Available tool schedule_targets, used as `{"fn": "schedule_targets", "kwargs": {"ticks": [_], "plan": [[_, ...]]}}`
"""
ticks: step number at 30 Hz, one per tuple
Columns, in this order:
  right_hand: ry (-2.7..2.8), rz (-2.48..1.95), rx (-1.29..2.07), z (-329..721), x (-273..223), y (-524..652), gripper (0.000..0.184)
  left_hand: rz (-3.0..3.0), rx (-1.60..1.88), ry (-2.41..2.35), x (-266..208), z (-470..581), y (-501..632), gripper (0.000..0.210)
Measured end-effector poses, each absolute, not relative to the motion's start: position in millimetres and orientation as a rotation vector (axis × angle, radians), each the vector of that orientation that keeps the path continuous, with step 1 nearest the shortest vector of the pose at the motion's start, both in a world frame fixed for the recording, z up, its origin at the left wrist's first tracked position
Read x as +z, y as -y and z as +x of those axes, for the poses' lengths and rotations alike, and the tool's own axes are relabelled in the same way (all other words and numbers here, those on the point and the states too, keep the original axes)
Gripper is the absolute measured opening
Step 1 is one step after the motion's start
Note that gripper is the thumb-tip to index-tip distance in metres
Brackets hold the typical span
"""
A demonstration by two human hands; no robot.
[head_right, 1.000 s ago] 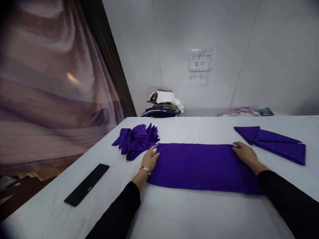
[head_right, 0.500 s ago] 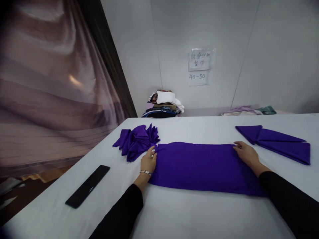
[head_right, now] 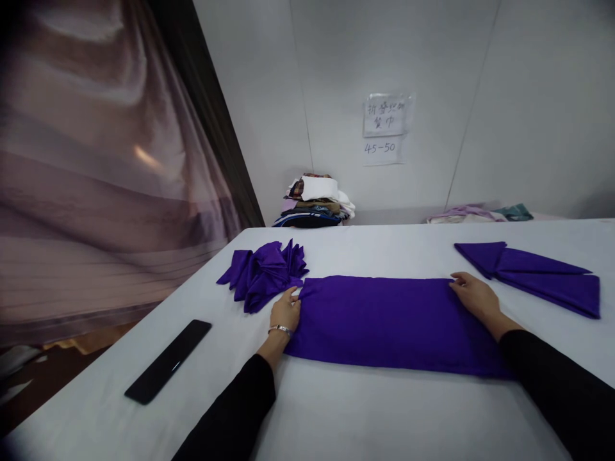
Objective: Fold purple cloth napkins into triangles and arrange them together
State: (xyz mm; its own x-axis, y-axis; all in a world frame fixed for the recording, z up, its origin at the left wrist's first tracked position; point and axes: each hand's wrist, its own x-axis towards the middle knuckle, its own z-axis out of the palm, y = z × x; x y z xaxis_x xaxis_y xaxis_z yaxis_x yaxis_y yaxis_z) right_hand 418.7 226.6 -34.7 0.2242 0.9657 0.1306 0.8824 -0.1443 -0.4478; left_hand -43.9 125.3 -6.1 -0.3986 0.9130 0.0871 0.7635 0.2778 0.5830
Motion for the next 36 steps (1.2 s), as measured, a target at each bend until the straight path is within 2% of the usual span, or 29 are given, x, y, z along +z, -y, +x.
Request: {"fn": "schedule_targets", "kwargs": {"ticks": [9, 17, 24, 36], "plan": [[1.71, -2.11, 0.228, 415, -32, -225, 0.035, 1.543, 0.79, -2.292, -2, -42, -122, 0.041], [1.727, -2.151, 0.241, 411, -27, -221, 0.037, 1.632, 1.002, -2.043, -13, -50, -151, 0.037], [1.732, -2.169, 0.223, 409, -26, -220, 0.037, 1.755, 0.904, -2.132, -11, -53, -164, 0.02], [1.714, -2.149, 0.175, 410, -33, -222, 0.036, 1.911, 0.729, -2.29, -2, -50, -155, 0.021]]}}
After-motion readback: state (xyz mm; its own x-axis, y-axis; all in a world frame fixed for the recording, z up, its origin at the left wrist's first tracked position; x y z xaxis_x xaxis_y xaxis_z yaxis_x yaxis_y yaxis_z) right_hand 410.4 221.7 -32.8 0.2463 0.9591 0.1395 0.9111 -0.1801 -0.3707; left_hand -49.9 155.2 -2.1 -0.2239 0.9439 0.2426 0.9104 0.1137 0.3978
